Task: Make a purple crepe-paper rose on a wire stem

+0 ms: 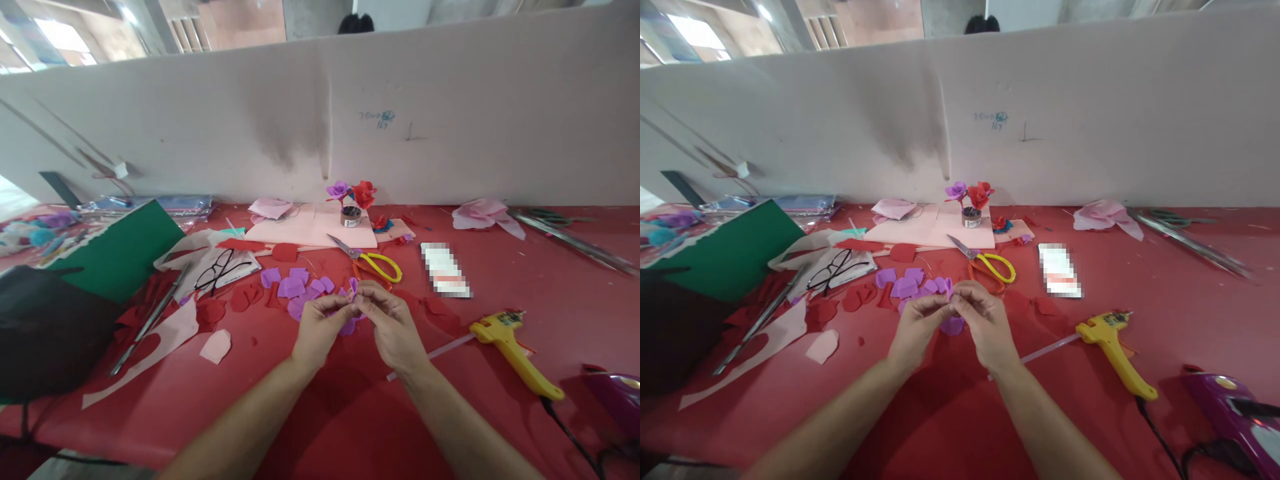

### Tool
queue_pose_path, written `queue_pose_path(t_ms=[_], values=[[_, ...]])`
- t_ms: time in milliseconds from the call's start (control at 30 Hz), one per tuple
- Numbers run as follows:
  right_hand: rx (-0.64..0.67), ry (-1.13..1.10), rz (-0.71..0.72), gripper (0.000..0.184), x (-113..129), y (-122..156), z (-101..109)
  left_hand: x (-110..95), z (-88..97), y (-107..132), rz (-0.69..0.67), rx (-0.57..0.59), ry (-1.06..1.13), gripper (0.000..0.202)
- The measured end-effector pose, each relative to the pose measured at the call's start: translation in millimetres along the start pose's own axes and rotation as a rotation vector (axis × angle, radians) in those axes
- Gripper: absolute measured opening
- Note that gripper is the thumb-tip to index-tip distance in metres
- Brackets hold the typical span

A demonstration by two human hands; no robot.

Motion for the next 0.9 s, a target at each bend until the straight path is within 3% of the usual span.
queue_pose_path(t_ms=[167,333,567,900], values=[[-0.056,0.019,0.006,0.001,1,-1,5,-7,-0.2,1,-0.052,-0.028,0.006,0.013],[-0.086,0.062,-0.090,0.008,-5,-2,7,-18,6.2,2,-0.150,-0.095,-0.016,0.013],[-0.017,0.119,-0.154,0.017,-5,0,-1,-27,8.1,2,-0.249,-0.106,-0.114,0.012],[0.031,0.122,-0.159,0.018,-11,1,-5,-24,10.3,1,-0.188,-0.137,-0.022,0.011]])
Point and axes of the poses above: each hand's wrist, its own y-axis away from the middle knuckle, its own z-axis out of the back of the hand, x = y × z, the point moved 7 cm from there along -y, towards the middle knuckle, and after that the axes turned 13 degrees about y, right-handed, at the moved point
